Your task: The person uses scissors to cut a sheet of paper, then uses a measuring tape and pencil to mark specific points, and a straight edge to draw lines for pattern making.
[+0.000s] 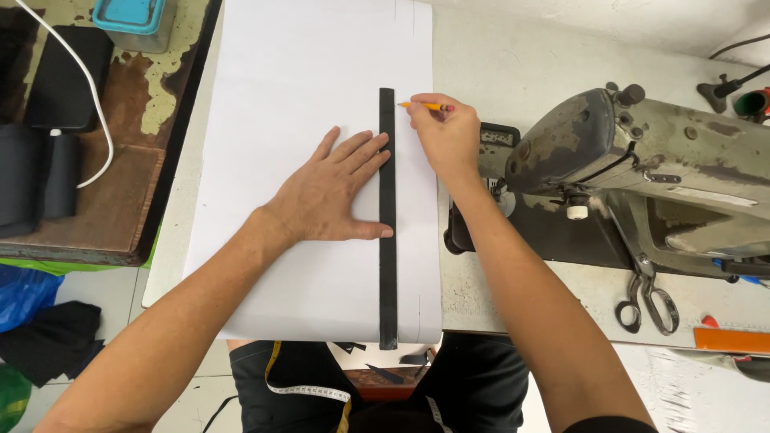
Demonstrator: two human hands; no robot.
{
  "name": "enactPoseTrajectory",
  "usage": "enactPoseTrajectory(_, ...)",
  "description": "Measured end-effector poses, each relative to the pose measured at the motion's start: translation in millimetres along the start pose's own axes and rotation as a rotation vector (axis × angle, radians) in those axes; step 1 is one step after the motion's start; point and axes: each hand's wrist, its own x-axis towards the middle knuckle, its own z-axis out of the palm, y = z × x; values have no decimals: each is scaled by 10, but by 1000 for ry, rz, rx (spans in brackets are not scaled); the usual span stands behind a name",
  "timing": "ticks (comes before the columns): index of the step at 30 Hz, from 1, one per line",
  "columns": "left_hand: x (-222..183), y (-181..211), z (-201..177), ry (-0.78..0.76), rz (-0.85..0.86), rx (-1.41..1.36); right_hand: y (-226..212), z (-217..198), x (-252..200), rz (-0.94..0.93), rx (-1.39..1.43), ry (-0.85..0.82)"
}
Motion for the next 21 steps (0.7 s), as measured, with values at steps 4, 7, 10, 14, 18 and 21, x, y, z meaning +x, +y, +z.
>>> enactPoseTrajectory(4,-6,-14,6,20,20,-20,120,18,113,27,-89,-49)
enactPoseTrajectory(7,-12,-139,184,201,220,66,-130,-54,110,119,-158,-112)
enactPoseTrajectory(10,-3,-137,159,172,197,38,-256,-68,114,176,-150,-137)
enactPoseTrajectory(14,-28,-114,177,174,193,58,-202,-58,97,169,-152,-135)
enactPoseTrajectory(18,-27,-131,181,202,214,62,-186,-54,114,159,-126,-132)
enactPoseTrajectory(21,-26,-132,184,216,223,58,-173,-57,114,156,-129,-131)
